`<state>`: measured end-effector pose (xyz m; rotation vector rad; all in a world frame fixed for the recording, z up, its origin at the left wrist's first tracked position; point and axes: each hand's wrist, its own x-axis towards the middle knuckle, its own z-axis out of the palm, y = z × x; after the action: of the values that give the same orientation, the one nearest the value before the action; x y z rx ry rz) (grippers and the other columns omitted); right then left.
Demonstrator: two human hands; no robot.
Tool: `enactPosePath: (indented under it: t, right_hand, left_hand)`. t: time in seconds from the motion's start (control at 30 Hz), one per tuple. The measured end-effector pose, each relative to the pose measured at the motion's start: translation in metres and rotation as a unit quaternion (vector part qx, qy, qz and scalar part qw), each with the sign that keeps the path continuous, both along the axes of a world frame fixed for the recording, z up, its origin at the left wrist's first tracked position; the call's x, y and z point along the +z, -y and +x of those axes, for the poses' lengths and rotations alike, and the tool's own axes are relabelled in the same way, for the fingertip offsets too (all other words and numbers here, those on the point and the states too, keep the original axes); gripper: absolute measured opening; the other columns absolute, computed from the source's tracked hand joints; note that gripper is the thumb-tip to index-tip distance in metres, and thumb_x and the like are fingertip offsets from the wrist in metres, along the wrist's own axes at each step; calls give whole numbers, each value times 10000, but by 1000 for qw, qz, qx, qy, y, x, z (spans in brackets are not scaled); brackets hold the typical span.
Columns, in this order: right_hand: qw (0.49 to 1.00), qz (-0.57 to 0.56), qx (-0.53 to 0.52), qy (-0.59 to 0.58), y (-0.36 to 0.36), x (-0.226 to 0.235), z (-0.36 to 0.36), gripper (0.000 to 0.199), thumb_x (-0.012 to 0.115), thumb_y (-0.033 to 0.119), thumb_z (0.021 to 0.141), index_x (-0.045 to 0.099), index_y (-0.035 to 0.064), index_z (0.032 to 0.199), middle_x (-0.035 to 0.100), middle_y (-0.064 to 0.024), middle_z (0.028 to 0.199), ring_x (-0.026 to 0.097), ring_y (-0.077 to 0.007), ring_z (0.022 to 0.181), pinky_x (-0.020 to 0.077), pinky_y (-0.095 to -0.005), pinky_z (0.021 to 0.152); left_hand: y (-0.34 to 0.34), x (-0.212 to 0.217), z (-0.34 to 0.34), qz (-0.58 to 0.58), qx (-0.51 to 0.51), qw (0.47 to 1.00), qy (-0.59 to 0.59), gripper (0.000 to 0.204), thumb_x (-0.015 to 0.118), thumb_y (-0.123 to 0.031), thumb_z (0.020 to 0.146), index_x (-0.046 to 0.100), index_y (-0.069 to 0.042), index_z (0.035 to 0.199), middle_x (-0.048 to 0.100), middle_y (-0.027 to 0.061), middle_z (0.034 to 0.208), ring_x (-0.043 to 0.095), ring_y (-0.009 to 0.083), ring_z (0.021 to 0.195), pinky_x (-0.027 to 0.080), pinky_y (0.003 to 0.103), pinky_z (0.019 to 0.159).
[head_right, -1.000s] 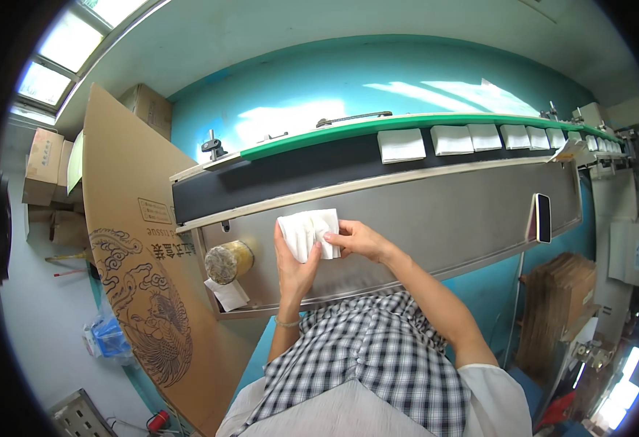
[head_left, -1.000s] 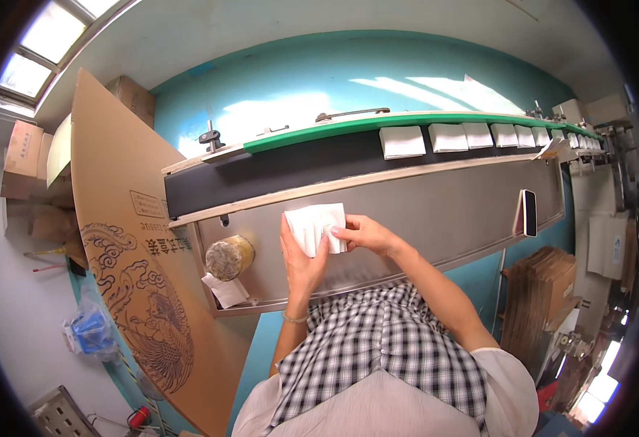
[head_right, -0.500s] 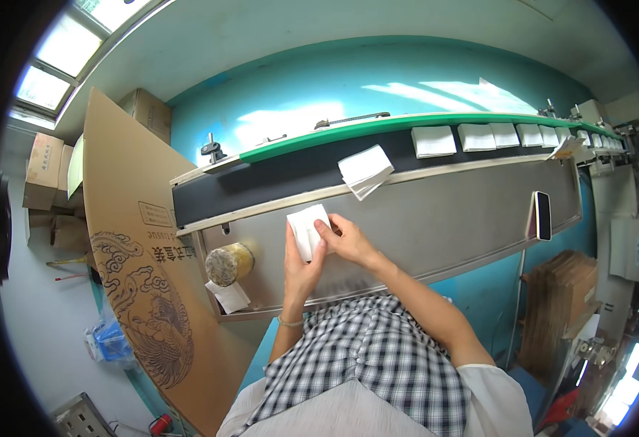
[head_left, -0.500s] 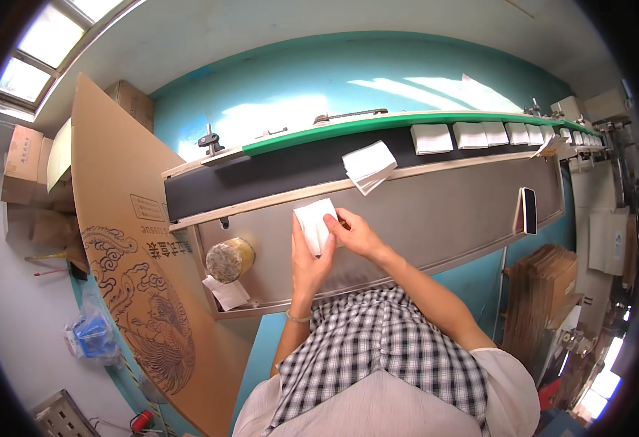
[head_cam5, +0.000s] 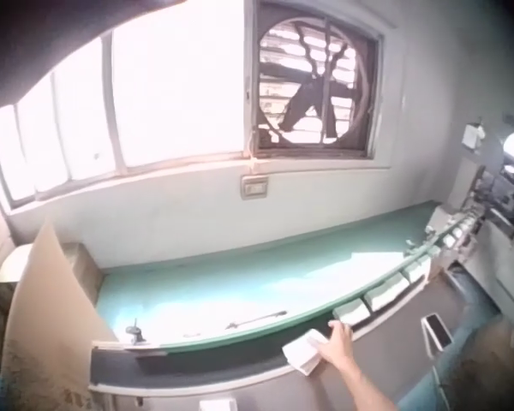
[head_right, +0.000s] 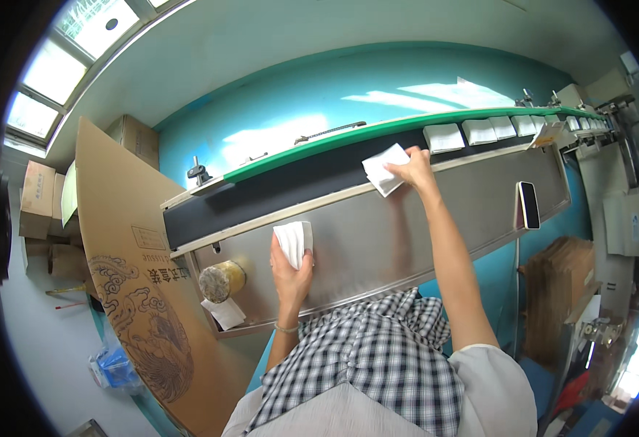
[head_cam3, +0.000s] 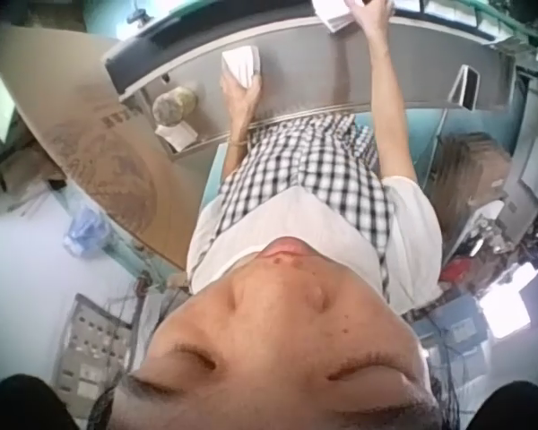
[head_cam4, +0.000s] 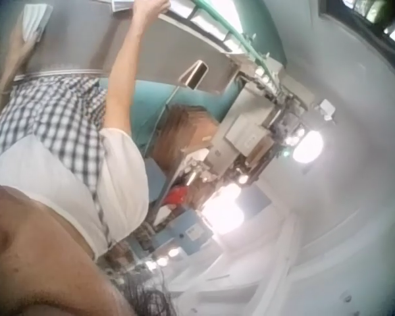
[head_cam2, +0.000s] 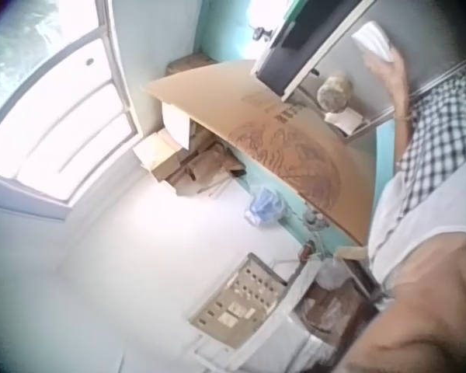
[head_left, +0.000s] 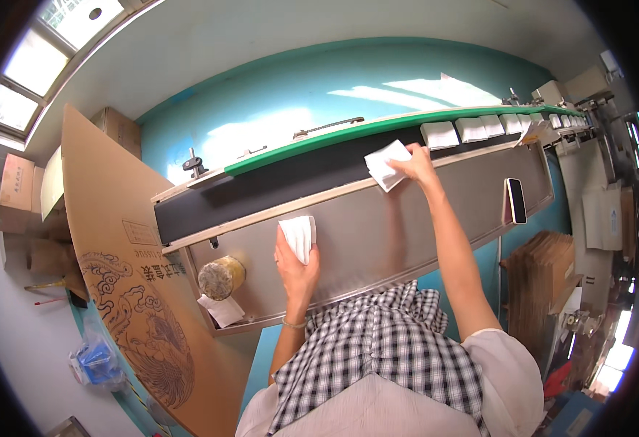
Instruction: Removing a long strip of folded filter paper from a machine and stacking the pieces.
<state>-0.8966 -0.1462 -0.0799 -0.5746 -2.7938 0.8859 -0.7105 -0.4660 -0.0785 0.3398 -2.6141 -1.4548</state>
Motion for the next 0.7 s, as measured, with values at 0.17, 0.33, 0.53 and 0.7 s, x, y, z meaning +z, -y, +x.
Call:
enactPosePath:
  t: [0.17, 0.33, 0.53, 0.7]
  right_hand:
    - [981, -81, 115, 135, -1, -5, 21, 738, 926, 373, 617, 601, -28, 1144, 661, -198, 1123, 646, -294, 1069, 514, -404, 936]
    - [983, -55, 124, 126, 30, 8, 76, 673, 938, 385, 613, 617, -30, 1035, 581, -219, 1093, 604, -359, 1015, 509, -413, 909]
    - [982, -78, 165, 40, 74, -10, 141, 518, 846, 370, 773, 580, -43, 937, 574, -234, 1035, 573, -415, 958, 478, -473, 832]
    - [984, -58, 167, -13, 99, -12, 170, 452, 789, 320, 841, 541, -43, 944, 559, -230, 1005, 584, -446, 918, 484, -494, 768]
  left_hand:
    - [1, -5, -2, -6, 0, 1000, 3, 817, 700, -151, 824, 287, 29, 1505, 491, 291, 1369, 469, 459, 1244, 379, 515, 1058]
    - [0, -5, 0, -23, -1, 1000, -12, 811, 699, -138, 819, 297, 26, 1504, 507, 285, 1346, 482, 453, 1219, 385, 511, 1047]
    - [-5, -2, -5, -35, -8, 999, -24, 811, 695, -129, 819, 292, 33, 1504, 513, 282, 1331, 487, 457, 1200, 382, 514, 1039]
    - [-6, -6, -8, -45, -12, 999, -28, 811, 697, -127, 821, 291, 33, 1505, 515, 281, 1330, 493, 460, 1193, 385, 516, 1035]
